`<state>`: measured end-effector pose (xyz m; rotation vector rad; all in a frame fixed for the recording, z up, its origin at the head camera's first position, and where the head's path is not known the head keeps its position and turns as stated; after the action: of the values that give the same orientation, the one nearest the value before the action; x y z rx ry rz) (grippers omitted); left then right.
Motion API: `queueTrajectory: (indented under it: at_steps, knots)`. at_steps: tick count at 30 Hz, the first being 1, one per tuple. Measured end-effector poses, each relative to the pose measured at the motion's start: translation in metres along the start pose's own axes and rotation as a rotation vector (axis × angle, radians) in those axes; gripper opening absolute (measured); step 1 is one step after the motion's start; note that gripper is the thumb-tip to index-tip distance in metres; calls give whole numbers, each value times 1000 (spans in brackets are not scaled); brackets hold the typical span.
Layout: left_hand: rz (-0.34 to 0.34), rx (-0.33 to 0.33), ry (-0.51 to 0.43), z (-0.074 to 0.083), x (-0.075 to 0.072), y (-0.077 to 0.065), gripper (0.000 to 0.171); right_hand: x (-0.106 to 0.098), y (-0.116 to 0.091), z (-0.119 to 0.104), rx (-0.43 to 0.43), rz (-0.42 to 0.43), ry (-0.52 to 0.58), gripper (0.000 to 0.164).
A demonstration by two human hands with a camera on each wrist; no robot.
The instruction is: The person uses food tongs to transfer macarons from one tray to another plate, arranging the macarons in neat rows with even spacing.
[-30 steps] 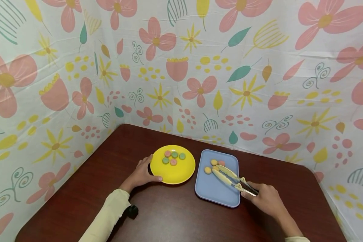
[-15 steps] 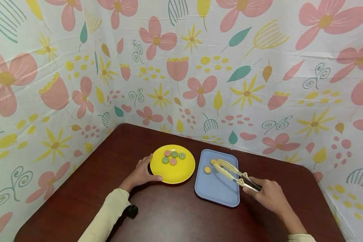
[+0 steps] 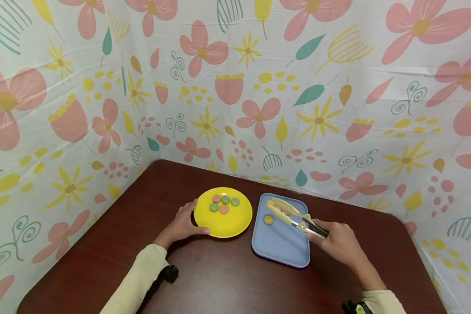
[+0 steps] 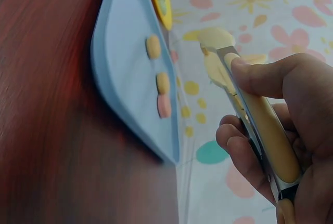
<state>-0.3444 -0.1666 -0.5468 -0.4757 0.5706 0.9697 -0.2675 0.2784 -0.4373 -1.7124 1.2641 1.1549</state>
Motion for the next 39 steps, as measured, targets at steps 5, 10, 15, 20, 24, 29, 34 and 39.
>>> queueTrajectory:
  at_steps: [5,10,15,20,24,29,34,39]
  knots:
    - [-2,9,-2,0,0,0,128,2,9,-13,-17,-14,21,57]
    - [-1,12,-4,-1,0,0,128,5,19,-24,-47,-24,23,58]
    - [2,12,-4,0,0,1,128,11,28,-33,-65,-43,21,59]
    - [7,18,-8,0,1,1,129,21,36,-40,-76,-70,32,63]
    - [11,24,-8,-1,1,1,129,30,42,-48,-105,-68,41,62]
    - [16,29,-5,-1,0,2,128,39,49,-54,-128,-59,45,57]
    - [13,16,-7,-1,1,1,129,49,53,-58,-136,-86,63,57]
    - [12,16,-8,-1,1,1,129,54,56,-61,-156,-80,49,56]
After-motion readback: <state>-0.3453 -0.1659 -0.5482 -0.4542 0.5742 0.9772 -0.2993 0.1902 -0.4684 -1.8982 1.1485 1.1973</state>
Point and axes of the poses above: each hand's wrist, its own y-axis towards the middle knuckle, its own x-axis out of the palm, z = x × y, the point moved 6 cm from there along y, towards the middle knuckle, and after that the axes turned 15 degrees about -z, right-handed, at the moved point
